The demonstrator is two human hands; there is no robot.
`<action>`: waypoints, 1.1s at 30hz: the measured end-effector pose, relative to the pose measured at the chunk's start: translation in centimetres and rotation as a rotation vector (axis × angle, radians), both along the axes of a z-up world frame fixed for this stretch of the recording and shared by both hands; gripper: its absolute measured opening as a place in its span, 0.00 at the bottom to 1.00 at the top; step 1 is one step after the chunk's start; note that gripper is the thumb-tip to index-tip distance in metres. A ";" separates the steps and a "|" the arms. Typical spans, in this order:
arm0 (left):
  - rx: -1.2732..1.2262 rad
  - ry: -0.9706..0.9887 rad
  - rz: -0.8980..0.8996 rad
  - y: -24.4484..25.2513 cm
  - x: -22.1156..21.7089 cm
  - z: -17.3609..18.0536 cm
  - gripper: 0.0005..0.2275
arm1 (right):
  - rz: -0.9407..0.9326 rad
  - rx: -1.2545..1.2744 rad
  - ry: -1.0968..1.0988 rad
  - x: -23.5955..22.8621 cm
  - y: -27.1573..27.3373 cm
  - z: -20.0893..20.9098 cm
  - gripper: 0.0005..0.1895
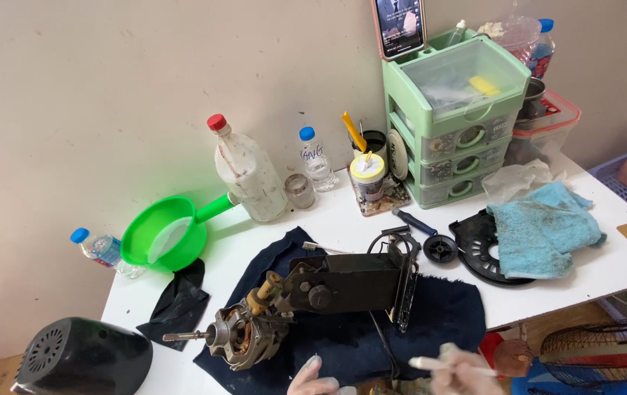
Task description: Cleaning a motor assembly using a small brush and repositioning it on a workbench.
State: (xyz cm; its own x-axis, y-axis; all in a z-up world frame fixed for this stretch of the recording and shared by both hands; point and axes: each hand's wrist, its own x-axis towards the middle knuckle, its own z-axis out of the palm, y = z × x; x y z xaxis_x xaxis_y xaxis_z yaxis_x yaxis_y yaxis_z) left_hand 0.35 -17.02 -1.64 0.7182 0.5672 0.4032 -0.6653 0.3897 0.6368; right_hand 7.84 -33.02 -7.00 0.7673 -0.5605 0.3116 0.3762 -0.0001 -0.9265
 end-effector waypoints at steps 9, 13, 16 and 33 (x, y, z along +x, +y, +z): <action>1.155 0.242 1.060 0.5 1.9 6.4 0.15 | 1.131 0.942 0.140 3.5 -9.0 -4.1 0.13; 1.443 0.044 1.119 3.0 2.6 4.6 0.15 | 1.183 1.008 0.218 4.3 -9.3 -5.6 0.09; 1.549 0.131 1.148 3.1 2.1 5.5 0.07 | 1.132 0.984 0.171 4.1 -9.2 -5.0 0.09; 1.666 0.290 1.202 3.2 2.6 6.6 0.10 | 1.069 0.835 0.160 6.4 -11.5 -7.5 0.12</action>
